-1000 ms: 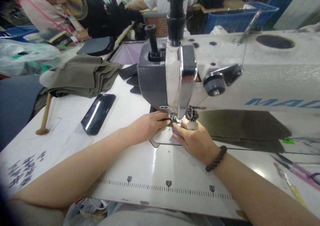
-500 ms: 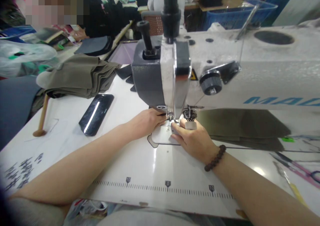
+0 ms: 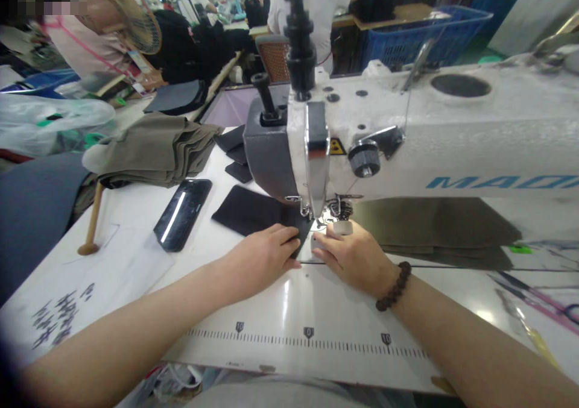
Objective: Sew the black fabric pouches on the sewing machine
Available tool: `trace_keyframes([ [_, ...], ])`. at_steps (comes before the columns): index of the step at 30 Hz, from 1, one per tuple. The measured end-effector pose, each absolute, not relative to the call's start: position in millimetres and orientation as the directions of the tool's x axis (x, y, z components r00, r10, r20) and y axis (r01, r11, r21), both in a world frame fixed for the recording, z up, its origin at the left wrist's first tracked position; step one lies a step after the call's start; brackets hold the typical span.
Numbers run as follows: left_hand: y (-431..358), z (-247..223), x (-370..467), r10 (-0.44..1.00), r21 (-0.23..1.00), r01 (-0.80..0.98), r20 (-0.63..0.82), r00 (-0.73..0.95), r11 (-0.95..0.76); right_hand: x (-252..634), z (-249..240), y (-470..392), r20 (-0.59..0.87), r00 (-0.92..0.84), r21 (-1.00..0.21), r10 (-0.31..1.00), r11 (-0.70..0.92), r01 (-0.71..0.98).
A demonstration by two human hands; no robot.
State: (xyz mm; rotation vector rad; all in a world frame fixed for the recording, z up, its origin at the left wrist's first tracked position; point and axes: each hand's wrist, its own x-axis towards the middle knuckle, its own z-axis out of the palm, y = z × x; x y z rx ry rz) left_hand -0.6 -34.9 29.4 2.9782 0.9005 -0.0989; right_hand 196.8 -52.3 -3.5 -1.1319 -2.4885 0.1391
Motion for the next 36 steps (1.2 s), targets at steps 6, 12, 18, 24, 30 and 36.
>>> trace_keyframes([
  [6,-59.3,27.8,-4.0,0.394,0.016,0.396,-0.053,0.917,-0.918,199.8,0.5,-57.0,0.348,-0.7,-0.221,0.624,0.78,0.586],
  [12,-60.9,28.4,-4.3,0.421,0.085,0.418,0.013,0.907,-0.904,197.4,6.4,-62.4,0.378,-0.763,-0.173,0.524,0.85,0.498],
  [18,-61.6,19.6,-3.1,0.445,0.12,0.44,0.023,0.895,-0.89,195.8,6.5,-63.3,0.377,-0.769,-0.154,0.516,0.854,0.497],
  [24,-55.7,17.2,-3.7,0.428,0.096,0.422,0.048,0.902,-0.901,196.3,3.8,-62.5,0.342,-0.763,-0.117,0.548,0.831,0.544],
  [30,-44.8,16.0,-3.7,0.433,0.074,0.428,0.065,0.899,-0.901,196.5,-0.9,-59.7,0.303,-0.725,-0.129,0.618,0.781,0.612],
  [36,-30.8,16.4,-2.7,0.467,0.112,0.459,0.055,0.883,-0.881,195.7,-4.4,-55.7,0.275,-0.659,-0.173,0.7,0.71,0.682],
])
